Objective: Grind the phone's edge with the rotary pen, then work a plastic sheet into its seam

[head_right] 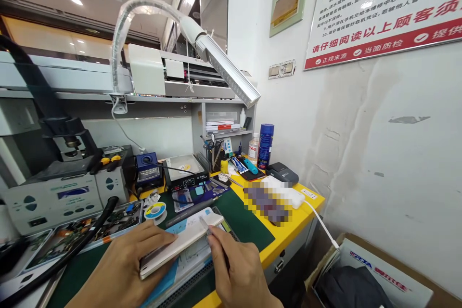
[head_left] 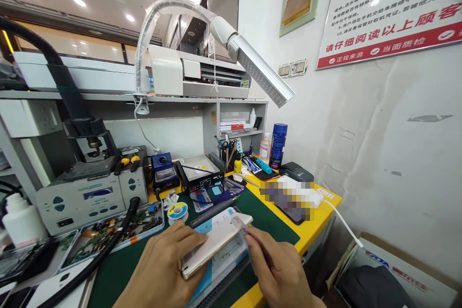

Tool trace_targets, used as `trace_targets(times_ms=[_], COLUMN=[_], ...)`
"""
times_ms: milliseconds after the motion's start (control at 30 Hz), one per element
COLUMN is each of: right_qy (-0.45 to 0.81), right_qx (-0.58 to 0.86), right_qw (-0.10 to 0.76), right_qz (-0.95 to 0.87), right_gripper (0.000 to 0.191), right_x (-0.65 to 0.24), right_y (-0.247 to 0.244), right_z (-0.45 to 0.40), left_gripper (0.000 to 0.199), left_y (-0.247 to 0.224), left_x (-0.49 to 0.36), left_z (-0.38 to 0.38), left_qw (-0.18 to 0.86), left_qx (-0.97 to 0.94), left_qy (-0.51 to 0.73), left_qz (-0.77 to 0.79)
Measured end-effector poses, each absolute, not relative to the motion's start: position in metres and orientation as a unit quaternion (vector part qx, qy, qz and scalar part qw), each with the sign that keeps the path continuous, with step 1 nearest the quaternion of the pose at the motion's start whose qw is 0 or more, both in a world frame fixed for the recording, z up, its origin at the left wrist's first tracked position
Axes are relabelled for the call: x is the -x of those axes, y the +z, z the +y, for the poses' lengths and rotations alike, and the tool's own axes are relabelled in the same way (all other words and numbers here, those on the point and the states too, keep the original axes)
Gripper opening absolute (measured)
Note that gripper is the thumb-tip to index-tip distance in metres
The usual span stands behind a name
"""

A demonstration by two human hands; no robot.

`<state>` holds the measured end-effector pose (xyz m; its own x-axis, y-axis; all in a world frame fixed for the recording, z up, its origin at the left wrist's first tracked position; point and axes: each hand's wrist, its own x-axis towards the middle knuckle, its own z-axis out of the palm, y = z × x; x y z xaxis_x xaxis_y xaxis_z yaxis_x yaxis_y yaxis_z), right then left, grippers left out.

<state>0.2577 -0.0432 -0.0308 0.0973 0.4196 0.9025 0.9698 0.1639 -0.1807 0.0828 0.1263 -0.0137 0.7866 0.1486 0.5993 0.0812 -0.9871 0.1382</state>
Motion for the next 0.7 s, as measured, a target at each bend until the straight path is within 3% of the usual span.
trace_targets(times_ms=[700], right_qy=[-0.291], right_qx=[0.565], right_qw=[0.468], right_qz=[-0.614], right_gripper=[0.022], right_x=[-0.256], right_y=[-0.025], right_z=[-0.030], left_gripper=[0.022], left_y=[-0.017], left_x=[-0.084], left_z=[0.127], left_qw=[0.108], left_qx=[-0.945], left_qy=[0.293], left_qz=[0.098])
